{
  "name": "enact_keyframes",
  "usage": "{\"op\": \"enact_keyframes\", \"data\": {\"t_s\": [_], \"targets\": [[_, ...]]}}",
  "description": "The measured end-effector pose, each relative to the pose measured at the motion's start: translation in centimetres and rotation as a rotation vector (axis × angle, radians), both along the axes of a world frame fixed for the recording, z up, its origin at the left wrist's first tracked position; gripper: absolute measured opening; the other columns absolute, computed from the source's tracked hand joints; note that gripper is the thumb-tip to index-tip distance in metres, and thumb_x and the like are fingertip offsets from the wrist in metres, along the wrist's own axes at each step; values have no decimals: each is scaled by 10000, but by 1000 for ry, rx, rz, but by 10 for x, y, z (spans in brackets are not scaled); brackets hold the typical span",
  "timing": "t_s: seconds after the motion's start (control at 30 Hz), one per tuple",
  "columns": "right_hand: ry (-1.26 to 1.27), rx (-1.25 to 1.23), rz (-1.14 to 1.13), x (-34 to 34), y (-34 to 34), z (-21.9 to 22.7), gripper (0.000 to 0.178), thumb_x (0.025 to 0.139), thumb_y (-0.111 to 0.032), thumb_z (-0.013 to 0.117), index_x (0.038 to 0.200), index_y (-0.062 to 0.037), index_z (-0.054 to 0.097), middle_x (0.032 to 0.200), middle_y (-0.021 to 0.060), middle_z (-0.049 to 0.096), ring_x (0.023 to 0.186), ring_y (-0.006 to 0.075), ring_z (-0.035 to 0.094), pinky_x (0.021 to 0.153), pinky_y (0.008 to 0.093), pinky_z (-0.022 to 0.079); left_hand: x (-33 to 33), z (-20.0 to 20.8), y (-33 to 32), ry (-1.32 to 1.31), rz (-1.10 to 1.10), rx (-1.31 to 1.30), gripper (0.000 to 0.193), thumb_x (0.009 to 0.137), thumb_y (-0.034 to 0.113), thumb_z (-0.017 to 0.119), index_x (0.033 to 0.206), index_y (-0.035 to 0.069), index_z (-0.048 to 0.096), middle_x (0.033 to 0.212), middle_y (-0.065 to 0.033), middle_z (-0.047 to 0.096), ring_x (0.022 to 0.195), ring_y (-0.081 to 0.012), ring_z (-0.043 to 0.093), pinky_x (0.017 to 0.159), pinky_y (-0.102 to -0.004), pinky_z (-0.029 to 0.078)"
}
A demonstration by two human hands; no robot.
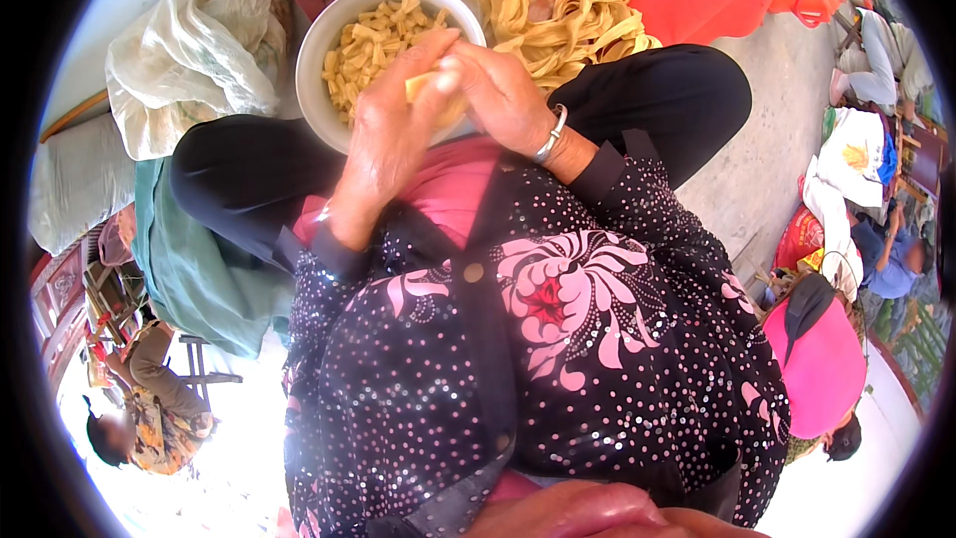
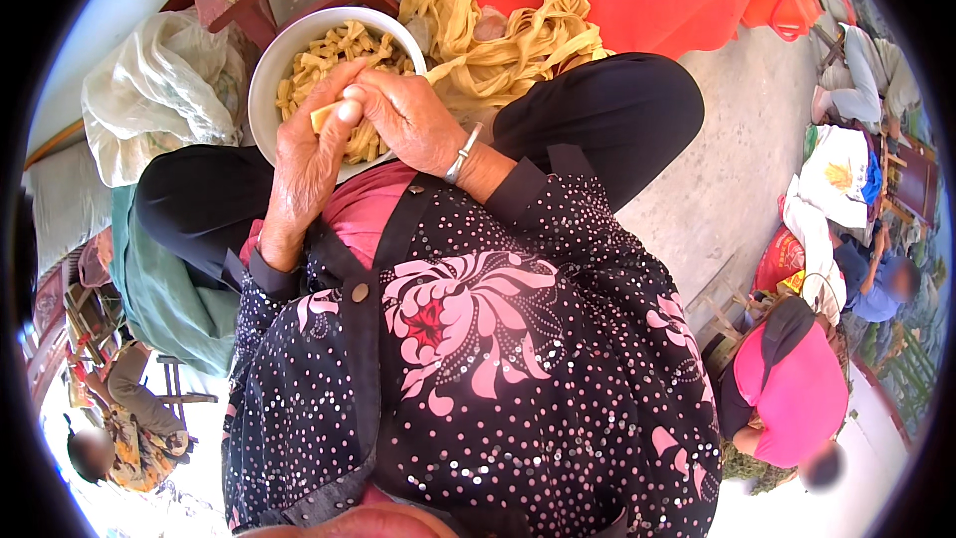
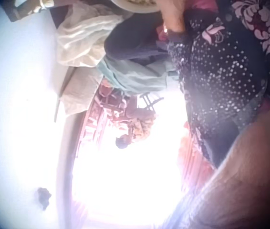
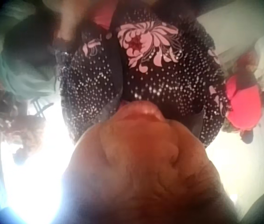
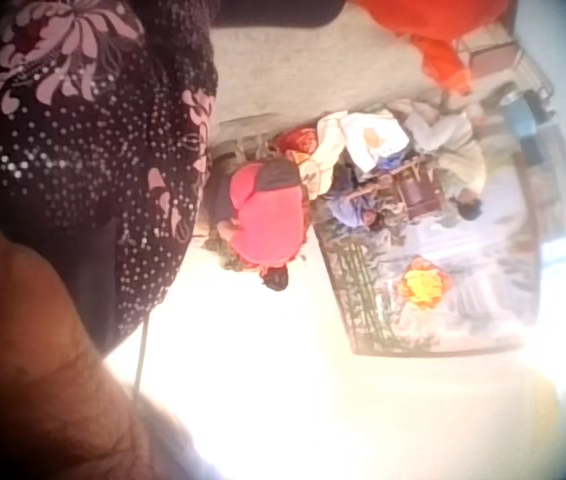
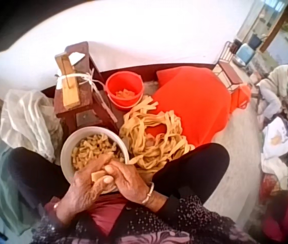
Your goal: The person picks up long strips of dough, ties them into small knots or twists by hand, and places them into a large bowl.
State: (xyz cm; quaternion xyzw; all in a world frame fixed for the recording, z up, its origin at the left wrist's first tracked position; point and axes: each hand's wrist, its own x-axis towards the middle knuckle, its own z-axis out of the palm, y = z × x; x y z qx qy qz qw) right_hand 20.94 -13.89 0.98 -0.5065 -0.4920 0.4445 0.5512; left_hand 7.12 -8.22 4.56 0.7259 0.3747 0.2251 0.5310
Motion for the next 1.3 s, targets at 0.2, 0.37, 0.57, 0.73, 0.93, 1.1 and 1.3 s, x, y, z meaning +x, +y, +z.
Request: {"op": "enact_keyframes", "data": {"t_s": [0.2,0.37,0.57,0.73,0.93,1.1,1.3], "targets": [[-157,11,-190,-4,6,-3,286,944,-288,511,1047,-29,449,837,126,650,724,200,663,616,299,496,-4,-8,-6,-136,140,-205,341,955,264,507,1180,21,587,999,-55,628,846,-123,576,764,-250,469],[-140,-47,-183,-1,4,-2,322,950,-349,480,1030,-38,466,736,97,642,696,212,659,601,291,491,-8,-3,-2,-342,26,-577,460,980,375,400,1173,-8,567,1000,-74,618,834,-146,591,771,-322,516],[-277,22,-219,15,-3,-17,307,937,-314,523,855,-24,579,626,75,564,585,159,587,540,301,438,-17,-14,12,-705,44,-992,485,984,395,368,1115,-38,542,991,-97,536,747,-165,528,758,-384,525],[-323,-2,-149,12,-3,-15,212,882,-217,618,807,-20,605,625,76,585,546,135,576,510,281,434,-27,-22,21,-793,122,-1078,451,992,364,373,1138,-38,516,1018,-84,468,703,-126,425,760,-345,471],[-151,-170,53,4,6,-17,190,896,-196,582,860,-11,605,720,100,615,604,167,600,545,269,454,-30,-32,25,-777,134,-973,478,1001,328,339,1123,-97,521,950,-87,505,731,-168,505,773,-405,525],[-249,-125,223,0,13,-8,236,926,-207,508,836,-4,586,717,103,600,636,210,592,612,292,461,-36,-33,26,-739,230,-966,451,992,349,377,1086,-56,551,925,-71,507,656,-128,438,669,-329,434],[-311,-134,236,9,-4,-3,236,933,-191,493,810,-12,585,688,92,592,621,199,577,611,284,452,-56,-35,34,-826,269,-1036,459,988,357,383,1100,-59,541,925,-63,507,631,-123,421,662,-307,422]]}}
